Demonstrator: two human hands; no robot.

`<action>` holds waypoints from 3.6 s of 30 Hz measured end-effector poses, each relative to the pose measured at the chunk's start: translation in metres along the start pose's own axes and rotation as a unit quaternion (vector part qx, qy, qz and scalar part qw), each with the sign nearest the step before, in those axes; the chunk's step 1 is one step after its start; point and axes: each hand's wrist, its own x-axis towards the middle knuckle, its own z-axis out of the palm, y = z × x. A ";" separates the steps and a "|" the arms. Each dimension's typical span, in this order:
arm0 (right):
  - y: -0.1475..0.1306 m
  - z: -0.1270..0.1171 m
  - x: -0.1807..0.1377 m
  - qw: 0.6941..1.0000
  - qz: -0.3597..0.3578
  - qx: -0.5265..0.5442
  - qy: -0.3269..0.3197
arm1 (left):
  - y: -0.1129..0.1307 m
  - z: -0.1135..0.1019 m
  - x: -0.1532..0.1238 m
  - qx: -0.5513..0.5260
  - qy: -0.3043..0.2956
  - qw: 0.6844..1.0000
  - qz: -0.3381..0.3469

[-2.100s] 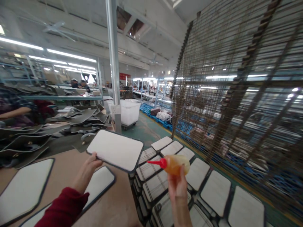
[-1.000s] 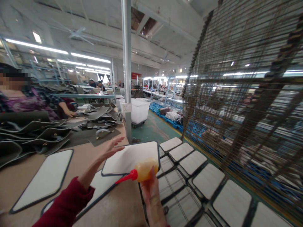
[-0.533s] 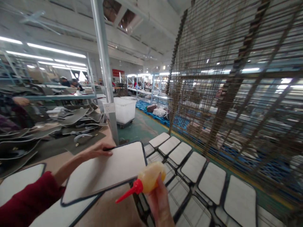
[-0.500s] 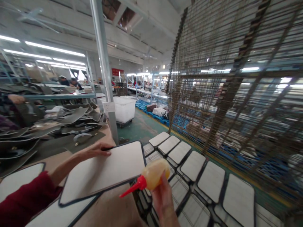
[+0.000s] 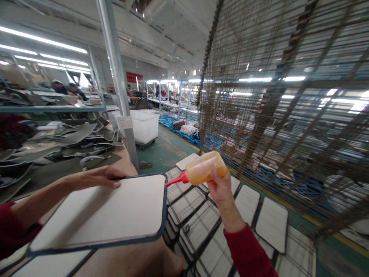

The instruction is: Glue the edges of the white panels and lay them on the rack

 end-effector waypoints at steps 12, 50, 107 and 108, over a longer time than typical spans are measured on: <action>-0.007 0.003 -0.012 0.999 0.013 -0.021 -0.043 | 0.006 -0.004 -0.004 -0.020 -0.046 0.999 0.001; -0.018 0.010 -0.038 0.997 0.060 -0.016 -0.039 | 0.000 0.002 -0.024 -0.096 0.041 0.994 -0.032; 0.032 0.002 -0.045 0.981 -0.128 -0.068 0.126 | -0.080 0.032 -0.005 -0.262 0.218 0.940 -0.009; 0.032 0.003 -0.045 0.982 -0.125 -0.063 0.128 | -0.080 0.033 -0.005 -0.266 0.223 0.938 -0.009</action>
